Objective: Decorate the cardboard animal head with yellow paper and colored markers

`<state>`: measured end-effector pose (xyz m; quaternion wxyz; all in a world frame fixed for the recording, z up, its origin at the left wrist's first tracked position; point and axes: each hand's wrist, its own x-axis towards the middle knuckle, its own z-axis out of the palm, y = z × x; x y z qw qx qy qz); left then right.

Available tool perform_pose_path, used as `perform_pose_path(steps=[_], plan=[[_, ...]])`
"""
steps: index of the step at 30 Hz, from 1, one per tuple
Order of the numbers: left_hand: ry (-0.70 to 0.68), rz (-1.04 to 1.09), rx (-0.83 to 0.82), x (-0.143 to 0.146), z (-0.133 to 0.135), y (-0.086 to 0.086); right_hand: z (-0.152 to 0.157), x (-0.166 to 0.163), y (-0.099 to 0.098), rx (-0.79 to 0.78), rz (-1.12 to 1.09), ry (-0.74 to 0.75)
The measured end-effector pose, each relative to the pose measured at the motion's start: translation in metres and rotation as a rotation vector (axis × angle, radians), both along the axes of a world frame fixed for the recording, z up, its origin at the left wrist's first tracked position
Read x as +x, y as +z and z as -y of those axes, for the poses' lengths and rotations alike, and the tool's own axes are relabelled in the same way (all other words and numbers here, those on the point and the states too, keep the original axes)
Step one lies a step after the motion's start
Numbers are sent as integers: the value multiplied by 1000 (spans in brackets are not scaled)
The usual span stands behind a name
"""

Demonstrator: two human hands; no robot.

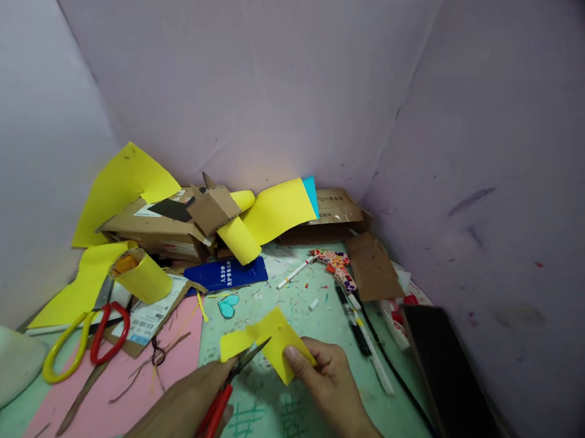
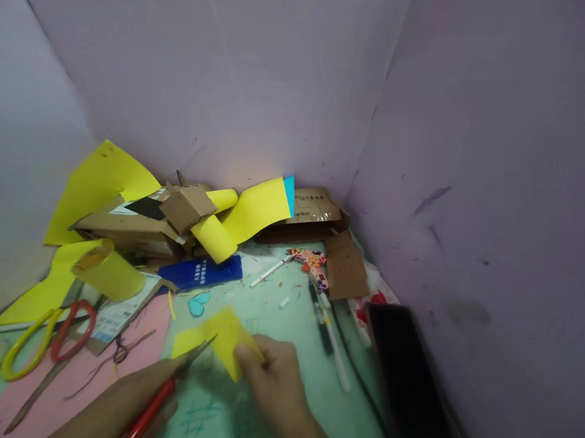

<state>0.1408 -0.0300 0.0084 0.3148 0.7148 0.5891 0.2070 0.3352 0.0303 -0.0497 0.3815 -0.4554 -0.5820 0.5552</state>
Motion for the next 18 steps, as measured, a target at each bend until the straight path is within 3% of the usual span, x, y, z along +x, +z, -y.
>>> perform_pose_path(steps=[7,18], plan=[[-113,-42,-13,5,-9,19,7,-3,3,14,68,66],[77,81,50,2,-5,-6,7,-1,0,55,41,78]])
